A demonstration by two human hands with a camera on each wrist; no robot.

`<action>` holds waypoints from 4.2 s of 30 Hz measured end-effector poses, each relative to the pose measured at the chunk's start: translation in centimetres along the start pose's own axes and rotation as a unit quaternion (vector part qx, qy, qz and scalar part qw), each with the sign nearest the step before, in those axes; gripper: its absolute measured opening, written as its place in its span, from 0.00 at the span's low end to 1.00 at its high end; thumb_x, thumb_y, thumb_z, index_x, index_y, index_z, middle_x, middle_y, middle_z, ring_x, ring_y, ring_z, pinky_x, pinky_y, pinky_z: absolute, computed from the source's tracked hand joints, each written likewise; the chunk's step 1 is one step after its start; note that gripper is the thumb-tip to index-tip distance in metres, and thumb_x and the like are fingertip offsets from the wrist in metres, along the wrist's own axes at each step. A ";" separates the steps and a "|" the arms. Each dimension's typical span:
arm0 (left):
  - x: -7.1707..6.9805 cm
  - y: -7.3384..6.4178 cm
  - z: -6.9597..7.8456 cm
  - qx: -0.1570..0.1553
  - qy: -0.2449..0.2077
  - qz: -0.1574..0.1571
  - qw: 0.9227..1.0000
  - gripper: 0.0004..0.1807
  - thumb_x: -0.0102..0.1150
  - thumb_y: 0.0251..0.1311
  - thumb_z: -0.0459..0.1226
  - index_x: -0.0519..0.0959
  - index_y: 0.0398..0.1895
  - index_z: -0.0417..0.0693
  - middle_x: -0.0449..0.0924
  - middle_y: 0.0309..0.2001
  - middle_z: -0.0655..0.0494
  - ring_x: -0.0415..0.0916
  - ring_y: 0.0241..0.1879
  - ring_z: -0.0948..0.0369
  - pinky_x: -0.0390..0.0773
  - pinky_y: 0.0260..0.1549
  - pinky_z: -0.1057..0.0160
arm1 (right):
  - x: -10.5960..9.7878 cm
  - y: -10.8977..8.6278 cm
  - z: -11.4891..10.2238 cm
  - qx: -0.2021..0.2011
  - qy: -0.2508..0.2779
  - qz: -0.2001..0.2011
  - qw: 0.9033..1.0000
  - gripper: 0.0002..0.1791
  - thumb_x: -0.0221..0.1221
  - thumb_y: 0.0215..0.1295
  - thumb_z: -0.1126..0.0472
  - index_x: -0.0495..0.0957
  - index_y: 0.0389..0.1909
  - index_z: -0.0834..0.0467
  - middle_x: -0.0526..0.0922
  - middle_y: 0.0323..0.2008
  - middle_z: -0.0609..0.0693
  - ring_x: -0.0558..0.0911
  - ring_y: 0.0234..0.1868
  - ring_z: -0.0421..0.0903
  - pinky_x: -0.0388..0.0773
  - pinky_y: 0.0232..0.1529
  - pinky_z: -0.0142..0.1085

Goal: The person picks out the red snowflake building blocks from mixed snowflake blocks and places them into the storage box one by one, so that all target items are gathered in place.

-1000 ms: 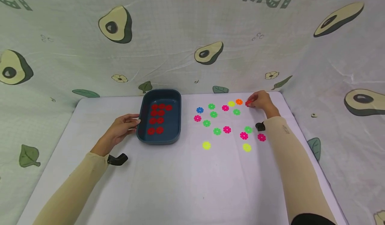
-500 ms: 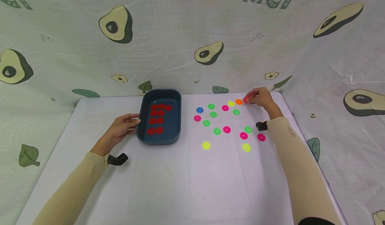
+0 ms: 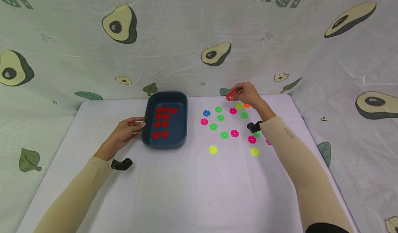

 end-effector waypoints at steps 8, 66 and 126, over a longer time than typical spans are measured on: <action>0.1 -0.2 0.1 0.000 -0.005 0.003 1.000 0.29 0.59 0.76 0.30 0.66 0.76 0.31 0.81 0.38 0.63 0.78 0.32 0.69 0.83 0.37 0.71 | 4.3 0.7 -4.7 -0.054 -0.002 -0.034 0.998 0.13 0.68 0.69 0.71 0.85 0.53 0.67 0.85 0.51 0.64 0.81 0.47 0.55 0.80 0.43 0.27; 0.0 0.0 -0.3 0.001 -0.019 0.017 1.000 0.28 0.60 0.76 0.31 0.68 0.75 0.33 0.80 0.40 0.60 0.78 0.33 0.68 0.83 0.37 0.70 | 19.3 6.3 -15.7 -0.067 -0.035 -0.186 0.980 0.15 0.66 0.60 0.81 0.88 0.47 0.70 0.86 0.32 0.54 0.80 0.33 0.43 0.81 0.38 0.32; 0.1 0.0 -0.5 0.002 -0.006 0.010 1.000 0.29 0.60 0.77 0.32 0.67 0.76 0.33 0.79 0.41 0.62 0.78 0.36 0.69 0.83 0.38 0.70 | 12.6 2.2 -14.8 -0.058 0.020 -0.217 0.974 0.15 0.60 0.68 0.80 0.82 0.54 0.73 0.86 0.46 0.63 0.87 0.45 0.54 0.88 0.50 0.42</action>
Point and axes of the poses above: each hand's wrist, its own y-axis towards the middle knuckle, its own x-axis out of the palm, z = x × y, the point moved 3 cm from there along y, towards the middle knuckle
